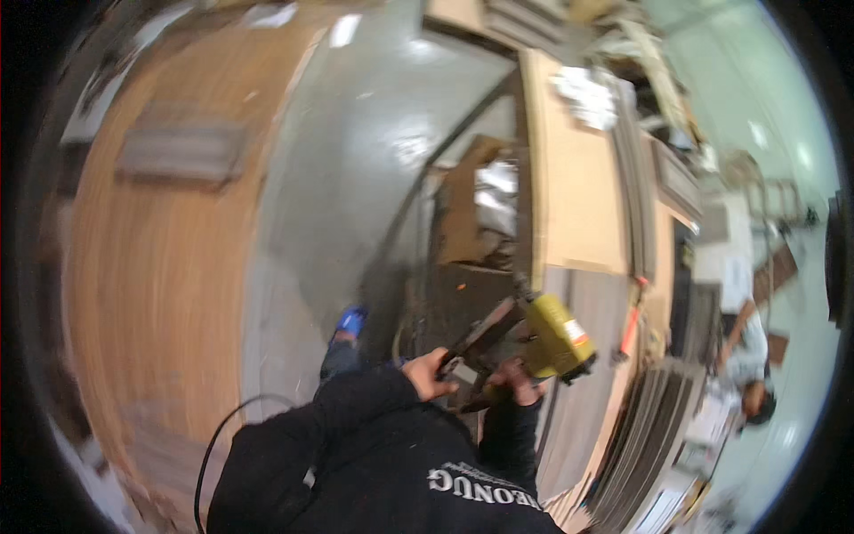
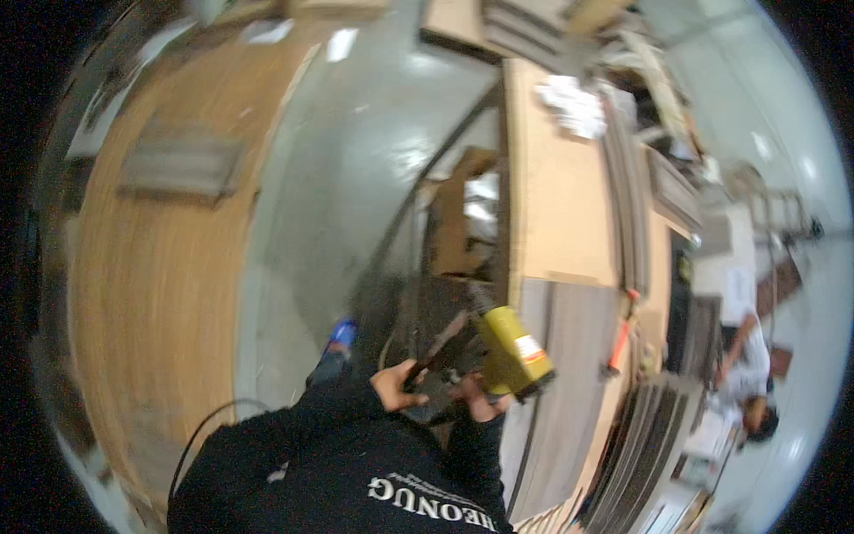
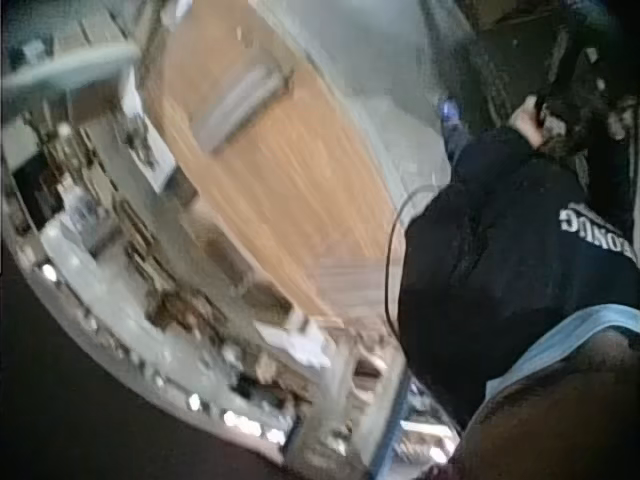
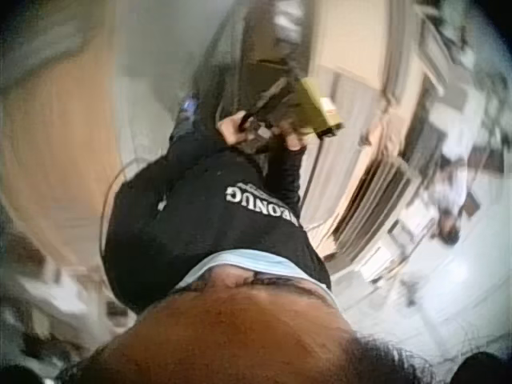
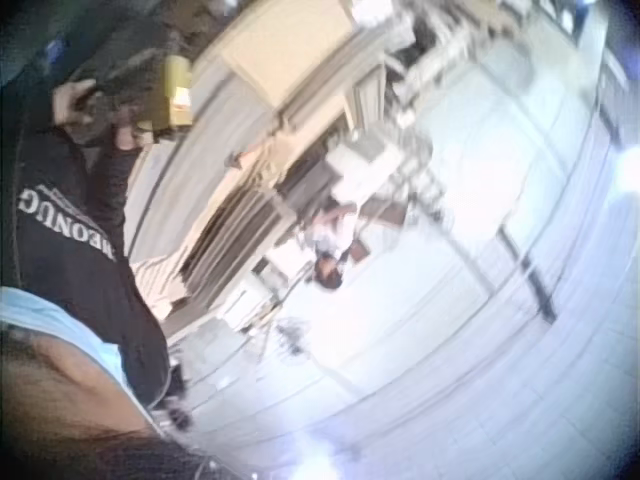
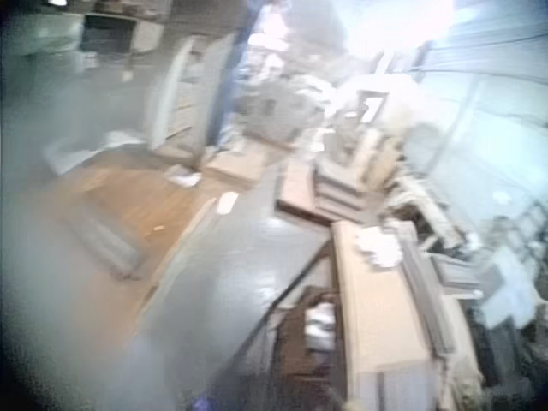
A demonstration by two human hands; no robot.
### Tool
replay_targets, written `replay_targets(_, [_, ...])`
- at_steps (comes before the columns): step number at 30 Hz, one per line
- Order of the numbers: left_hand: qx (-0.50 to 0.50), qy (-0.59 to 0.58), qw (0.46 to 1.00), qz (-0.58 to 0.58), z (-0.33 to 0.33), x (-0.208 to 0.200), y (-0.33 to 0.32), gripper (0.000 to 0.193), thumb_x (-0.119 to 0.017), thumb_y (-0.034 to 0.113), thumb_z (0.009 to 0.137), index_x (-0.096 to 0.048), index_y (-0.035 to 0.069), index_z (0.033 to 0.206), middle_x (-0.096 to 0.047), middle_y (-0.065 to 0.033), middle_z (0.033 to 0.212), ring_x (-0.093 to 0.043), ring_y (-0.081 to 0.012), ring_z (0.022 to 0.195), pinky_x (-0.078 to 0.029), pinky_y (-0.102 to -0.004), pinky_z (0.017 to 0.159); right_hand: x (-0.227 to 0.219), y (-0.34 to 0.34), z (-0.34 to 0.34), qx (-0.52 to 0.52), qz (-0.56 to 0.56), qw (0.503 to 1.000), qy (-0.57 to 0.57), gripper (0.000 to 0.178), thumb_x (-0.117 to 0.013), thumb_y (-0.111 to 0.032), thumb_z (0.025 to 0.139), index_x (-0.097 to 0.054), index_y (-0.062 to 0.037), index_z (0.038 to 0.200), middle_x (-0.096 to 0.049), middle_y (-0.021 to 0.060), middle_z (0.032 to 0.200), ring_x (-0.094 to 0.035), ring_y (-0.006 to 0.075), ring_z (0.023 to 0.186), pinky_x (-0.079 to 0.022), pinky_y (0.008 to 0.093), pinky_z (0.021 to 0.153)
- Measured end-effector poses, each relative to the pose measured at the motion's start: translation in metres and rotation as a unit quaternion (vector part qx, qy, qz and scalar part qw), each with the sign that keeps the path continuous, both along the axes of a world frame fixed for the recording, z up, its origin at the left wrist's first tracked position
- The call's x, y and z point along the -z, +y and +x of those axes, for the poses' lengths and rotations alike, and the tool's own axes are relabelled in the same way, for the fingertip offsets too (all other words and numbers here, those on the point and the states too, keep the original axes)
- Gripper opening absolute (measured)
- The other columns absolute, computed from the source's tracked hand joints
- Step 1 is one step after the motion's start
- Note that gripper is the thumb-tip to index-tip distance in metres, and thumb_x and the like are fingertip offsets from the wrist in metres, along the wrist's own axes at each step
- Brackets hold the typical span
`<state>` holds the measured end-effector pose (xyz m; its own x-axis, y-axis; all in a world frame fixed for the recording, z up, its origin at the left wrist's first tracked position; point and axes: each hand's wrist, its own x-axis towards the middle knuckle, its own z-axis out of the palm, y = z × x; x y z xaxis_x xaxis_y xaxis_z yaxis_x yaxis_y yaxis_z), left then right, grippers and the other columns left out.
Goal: The person loads nails into a nail gun, aligns wooden frame pieces onto a wooden board by hand, and fastens the pieces to the board using the nail gun.
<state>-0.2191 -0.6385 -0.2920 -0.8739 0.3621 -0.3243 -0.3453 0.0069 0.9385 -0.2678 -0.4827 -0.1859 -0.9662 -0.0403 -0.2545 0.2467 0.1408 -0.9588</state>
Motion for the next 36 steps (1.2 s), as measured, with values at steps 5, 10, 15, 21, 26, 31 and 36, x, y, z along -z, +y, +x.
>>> replay_targets(5, [-0.019, 0.167, 0.983, -0.072, -0.062, -0.011, 0.05, 0.057, -0.068, 0.027, 0.067, -0.044, 0.0, 0.11, -0.056, -0.0158, 0.095, -0.056, -0.0243, 0.088, -0.043, -0.0333, 0.076, -0.026, 0.049, -0.036, 0.128, -0.077, 0.988, -0.045, 0.016, -0.054, -0.013, 0.077, -0.054, 0.0005, 0.085, -0.056, 0.0086, 0.071, -0.056, 0.0172, 0.063, -0.046, 0.0281, 0.059])
replay_targets(10, [0.03, 0.251, 0.961, -0.114, -0.126, -0.115, 0.133, 0.042, -0.069, 0.025, 0.064, -0.055, 0.002, 0.096, -0.058, -0.0098, 0.076, -0.057, -0.022, 0.068, -0.045, -0.0317, 0.062, -0.065, 0.177, -0.06, 0.164, -0.299, 0.938, 0.065, 0.025, -0.049, -0.022, 0.08, -0.047, -0.0028, 0.065, -0.05, 0.0065, 0.064, -0.049, 0.0168, 0.063, -0.04, 0.0277, 0.063])
replay_targets(15, [0.064, 0.46, 0.868, -0.175, -0.236, -0.214, 0.227, 0.026, -0.063, 0.018, 0.07, -0.058, 0.0, 0.087, -0.055, -0.0142, 0.074, -0.054, -0.0305, 0.072, -0.043, -0.0346, 0.064, -0.109, 0.28, -0.066, 0.379, -0.519, 0.758, 0.111, 0.017, -0.05, -0.021, 0.079, -0.047, -0.0053, 0.072, -0.046, 0.0017, 0.061, -0.047, 0.0149, 0.061, -0.04, 0.0311, 0.07])
replay_targets(21, [0.202, 0.64, 0.728, -0.142, -0.403, -0.237, 0.4, 0.016, -0.06, 0.015, 0.071, -0.058, 0.003, 0.082, -0.055, -0.016, 0.08, -0.053, -0.0323, 0.074, -0.044, -0.038, 0.065, -0.089, 0.334, -0.064, 0.458, -0.628, 0.613, 0.146, 0.009, -0.05, -0.019, 0.077, -0.047, -0.0102, 0.076, -0.04, -0.004, 0.057, -0.044, 0.0126, 0.056, -0.038, 0.0334, 0.07])
replay_targets(26, [0.298, 0.523, 0.687, -0.406, -0.521, -0.198, 0.553, 0.017, -0.052, 0.019, 0.073, -0.063, 0.007, 0.077, -0.062, -0.0148, 0.079, -0.059, -0.0307, 0.077, -0.047, -0.0412, 0.066, -0.087, 0.331, -0.081, 0.498, -0.562, 0.62, 0.227, 0.011, -0.049, -0.022, 0.078, -0.045, -0.0145, 0.071, -0.04, -0.0034, 0.057, -0.044, 0.0134, 0.057, -0.038, 0.0339, 0.069])
replay_targets(31, [0.313, 0.468, 0.618, -0.549, -0.568, -0.149, 0.64, 0.019, -0.051, 0.019, 0.077, -0.064, 0.007, 0.084, -0.064, -0.0095, 0.087, -0.062, -0.0245, 0.084, -0.05, -0.0354, 0.069, -0.066, 0.34, -0.086, 0.487, -0.538, 0.625, 0.288, 0.009, -0.045, -0.022, 0.08, -0.046, -0.015, 0.074, -0.046, -0.002, 0.06, -0.047, 0.0142, 0.061, -0.036, 0.0364, 0.076])
replay_targets(36, [0.306, 0.462, 0.609, -0.567, -0.604, -0.13, 0.686, 0.02, -0.05, 0.02, 0.079, -0.064, 0.01, 0.089, -0.064, -0.0087, 0.09, -0.062, -0.0227, 0.086, -0.049, -0.0341, 0.071, -0.072, 0.361, -0.103, 0.478, -0.509, 0.629, 0.342, 0.01, -0.043, -0.023, 0.08, -0.044, -0.0157, 0.073, -0.047, -0.0017, 0.062, -0.046, 0.0143, 0.062, -0.033, 0.0384, 0.081])
